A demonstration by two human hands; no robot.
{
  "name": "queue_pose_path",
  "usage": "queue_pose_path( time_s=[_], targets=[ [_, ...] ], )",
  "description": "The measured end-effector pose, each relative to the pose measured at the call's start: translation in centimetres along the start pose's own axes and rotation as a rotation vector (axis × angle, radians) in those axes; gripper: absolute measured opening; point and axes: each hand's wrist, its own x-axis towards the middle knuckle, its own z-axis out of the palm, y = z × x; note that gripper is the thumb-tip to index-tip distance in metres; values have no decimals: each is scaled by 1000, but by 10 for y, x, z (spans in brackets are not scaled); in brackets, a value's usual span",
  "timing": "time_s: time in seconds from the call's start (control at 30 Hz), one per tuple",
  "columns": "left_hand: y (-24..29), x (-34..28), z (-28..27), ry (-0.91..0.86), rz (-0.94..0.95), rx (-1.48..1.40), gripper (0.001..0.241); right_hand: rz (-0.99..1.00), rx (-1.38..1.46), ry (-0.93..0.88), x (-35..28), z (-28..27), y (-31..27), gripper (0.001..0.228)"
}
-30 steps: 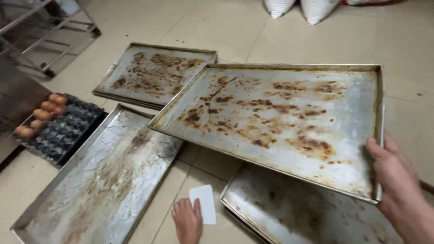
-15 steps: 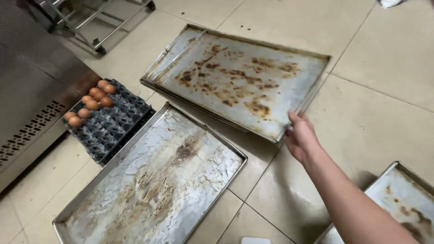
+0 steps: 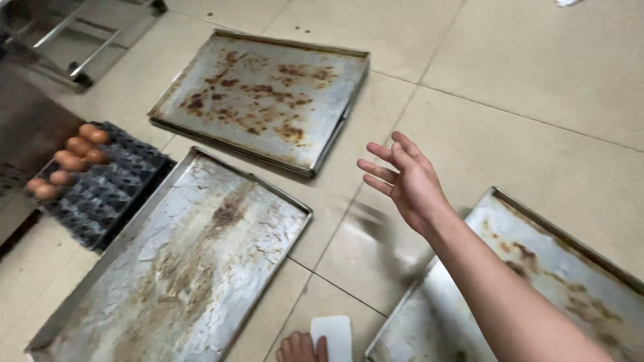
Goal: Scraping residue and crumbs off metal baking trays using a plastic scraper and disposing of the debris in a trash bin.
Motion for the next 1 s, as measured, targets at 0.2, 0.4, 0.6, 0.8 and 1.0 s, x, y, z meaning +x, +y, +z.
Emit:
queue_pose_path(
  time_s=[0.2, 0.4, 0.6, 0.8, 1.0],
  targets=[
    [36, 38, -69, -128, -105, -59, 36, -32, -57, 187, -98, -110, -34, 61],
    [49, 38, -93, -126, -31, 36, 51, -96, -167, 440, -253, -255, -51, 57],
    [33, 62, -89, -399, -231, -312, 63, 50, -548, 752, -437, -445, -5, 54],
    [82, 119, -138, -113, -174, -991, 31, 293, -873, 1006, -589, -557, 101, 55],
    [182, 163, -201, -210, 13, -1201, 27, 466, -558, 982, -600, -526, 161, 63]
  ],
)
